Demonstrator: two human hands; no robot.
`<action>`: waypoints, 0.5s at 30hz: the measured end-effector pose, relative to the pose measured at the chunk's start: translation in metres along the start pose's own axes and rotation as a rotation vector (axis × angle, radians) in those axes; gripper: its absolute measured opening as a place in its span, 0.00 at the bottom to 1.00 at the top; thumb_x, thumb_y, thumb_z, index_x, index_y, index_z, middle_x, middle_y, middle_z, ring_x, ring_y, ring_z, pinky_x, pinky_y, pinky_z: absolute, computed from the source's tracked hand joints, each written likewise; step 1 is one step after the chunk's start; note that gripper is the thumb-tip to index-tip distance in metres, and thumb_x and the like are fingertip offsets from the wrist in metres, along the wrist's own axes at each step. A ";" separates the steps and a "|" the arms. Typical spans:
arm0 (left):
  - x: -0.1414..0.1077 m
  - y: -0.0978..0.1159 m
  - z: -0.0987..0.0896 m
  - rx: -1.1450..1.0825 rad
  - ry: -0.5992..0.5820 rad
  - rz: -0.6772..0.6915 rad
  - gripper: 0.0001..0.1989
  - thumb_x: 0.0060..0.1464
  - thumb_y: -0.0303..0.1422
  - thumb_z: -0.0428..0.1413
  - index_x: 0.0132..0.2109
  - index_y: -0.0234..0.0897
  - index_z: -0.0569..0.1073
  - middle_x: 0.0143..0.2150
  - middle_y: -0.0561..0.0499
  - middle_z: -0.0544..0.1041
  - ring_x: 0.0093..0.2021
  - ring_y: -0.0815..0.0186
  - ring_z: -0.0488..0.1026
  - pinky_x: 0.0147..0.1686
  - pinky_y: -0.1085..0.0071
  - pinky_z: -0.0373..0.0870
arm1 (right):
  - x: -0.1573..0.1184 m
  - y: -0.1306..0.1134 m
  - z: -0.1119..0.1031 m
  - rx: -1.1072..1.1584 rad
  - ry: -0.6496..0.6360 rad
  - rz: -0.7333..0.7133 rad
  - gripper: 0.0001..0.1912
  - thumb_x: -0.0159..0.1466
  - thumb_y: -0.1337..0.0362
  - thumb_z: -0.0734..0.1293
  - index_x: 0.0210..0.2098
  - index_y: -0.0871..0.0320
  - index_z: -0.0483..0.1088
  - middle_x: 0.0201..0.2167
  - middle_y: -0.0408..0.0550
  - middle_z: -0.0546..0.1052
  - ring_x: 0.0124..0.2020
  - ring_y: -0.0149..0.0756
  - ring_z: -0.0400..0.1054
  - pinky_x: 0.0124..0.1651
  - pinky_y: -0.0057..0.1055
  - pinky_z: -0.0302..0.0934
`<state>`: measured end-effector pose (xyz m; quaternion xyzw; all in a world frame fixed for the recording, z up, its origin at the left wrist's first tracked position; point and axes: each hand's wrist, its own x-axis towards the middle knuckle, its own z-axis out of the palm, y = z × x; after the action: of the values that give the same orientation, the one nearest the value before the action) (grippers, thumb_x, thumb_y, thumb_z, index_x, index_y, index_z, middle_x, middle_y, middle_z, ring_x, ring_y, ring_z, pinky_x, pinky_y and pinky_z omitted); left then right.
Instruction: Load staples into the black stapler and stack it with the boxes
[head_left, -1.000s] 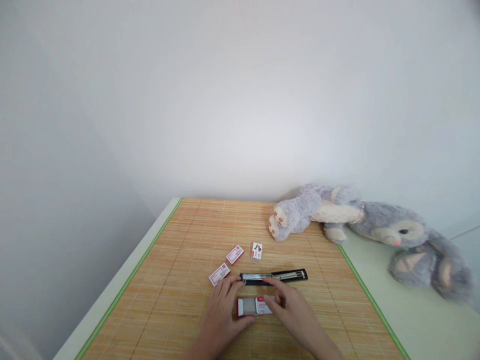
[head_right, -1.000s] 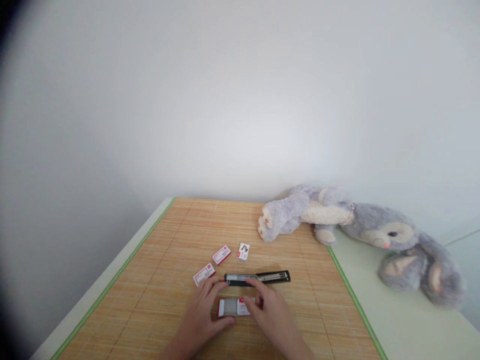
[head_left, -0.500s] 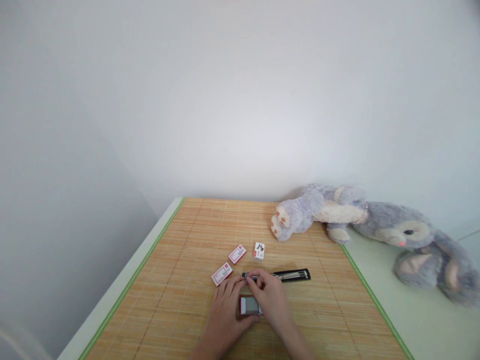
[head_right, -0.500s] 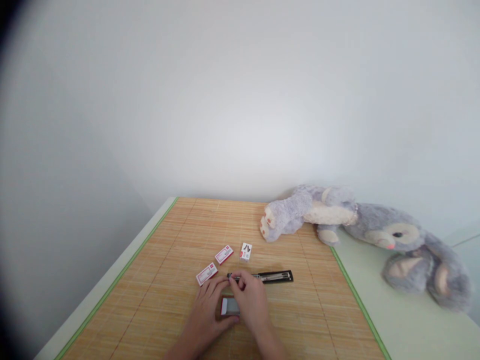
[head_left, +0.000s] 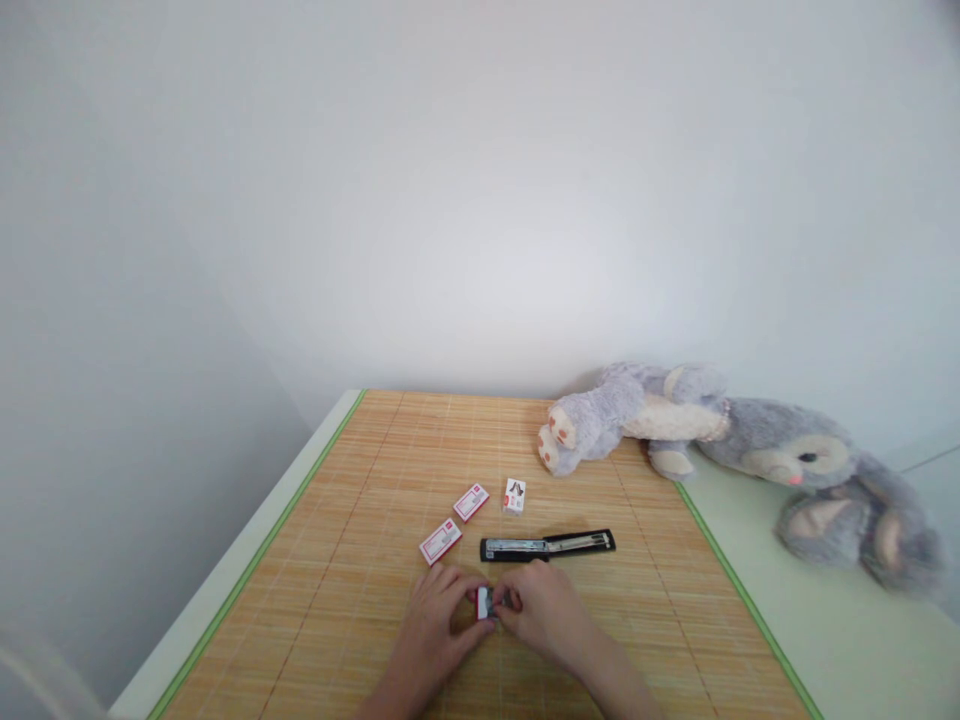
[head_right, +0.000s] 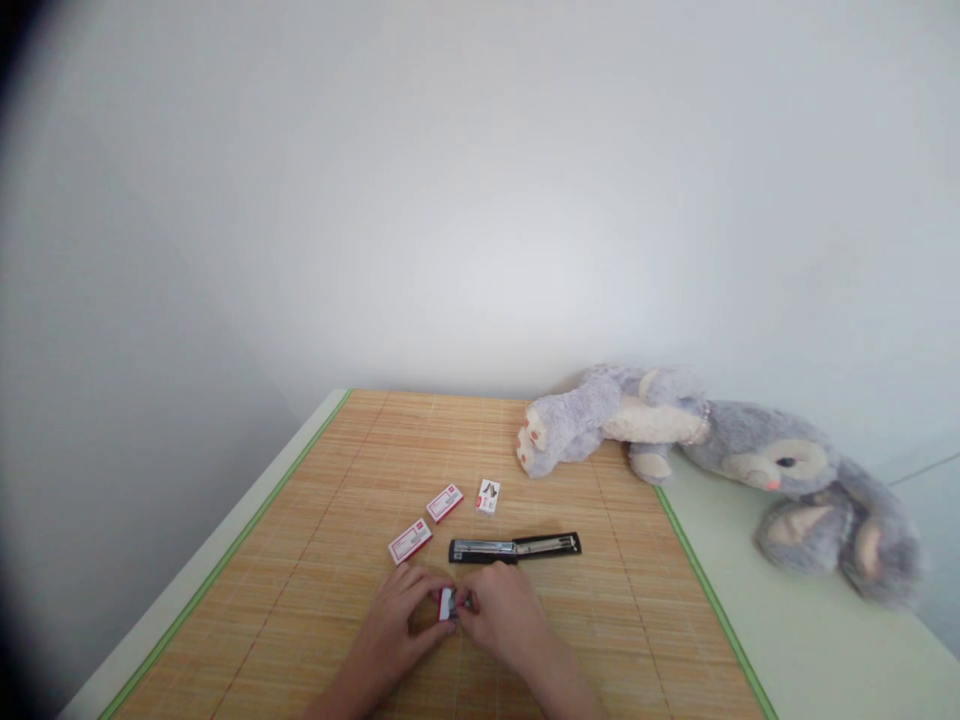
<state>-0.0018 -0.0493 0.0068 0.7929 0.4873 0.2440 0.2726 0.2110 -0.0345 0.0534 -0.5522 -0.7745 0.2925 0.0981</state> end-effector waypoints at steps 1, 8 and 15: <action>0.000 0.000 0.000 -0.001 0.005 0.000 0.15 0.57 0.42 0.65 0.51 0.49 0.78 0.46 0.49 0.78 0.50 0.56 0.73 0.50 0.60 0.68 | 0.001 0.000 0.000 -0.009 -0.002 0.005 0.08 0.58 0.64 0.71 0.34 0.49 0.83 0.26 0.42 0.81 0.28 0.36 0.72 0.32 0.27 0.53; 0.000 0.001 -0.001 0.007 0.017 -0.017 0.15 0.56 0.42 0.65 0.49 0.48 0.78 0.45 0.50 0.79 0.49 0.56 0.74 0.50 0.61 0.68 | 0.004 -0.001 -0.003 -0.038 -0.006 0.020 0.10 0.56 0.67 0.70 0.33 0.48 0.84 0.26 0.44 0.82 0.29 0.38 0.74 0.32 0.28 0.55; 0.002 0.004 -0.003 0.001 0.004 -0.041 0.15 0.55 0.42 0.65 0.49 0.48 0.78 0.44 0.51 0.79 0.48 0.56 0.74 0.50 0.61 0.67 | 0.004 0.002 0.001 -0.024 0.004 0.016 0.10 0.56 0.66 0.71 0.34 0.47 0.84 0.26 0.44 0.83 0.28 0.37 0.74 0.32 0.29 0.53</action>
<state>-0.0005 -0.0487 0.0115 0.7825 0.5040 0.2396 0.2761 0.2108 -0.0305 0.0507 -0.5600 -0.7734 0.2828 0.0908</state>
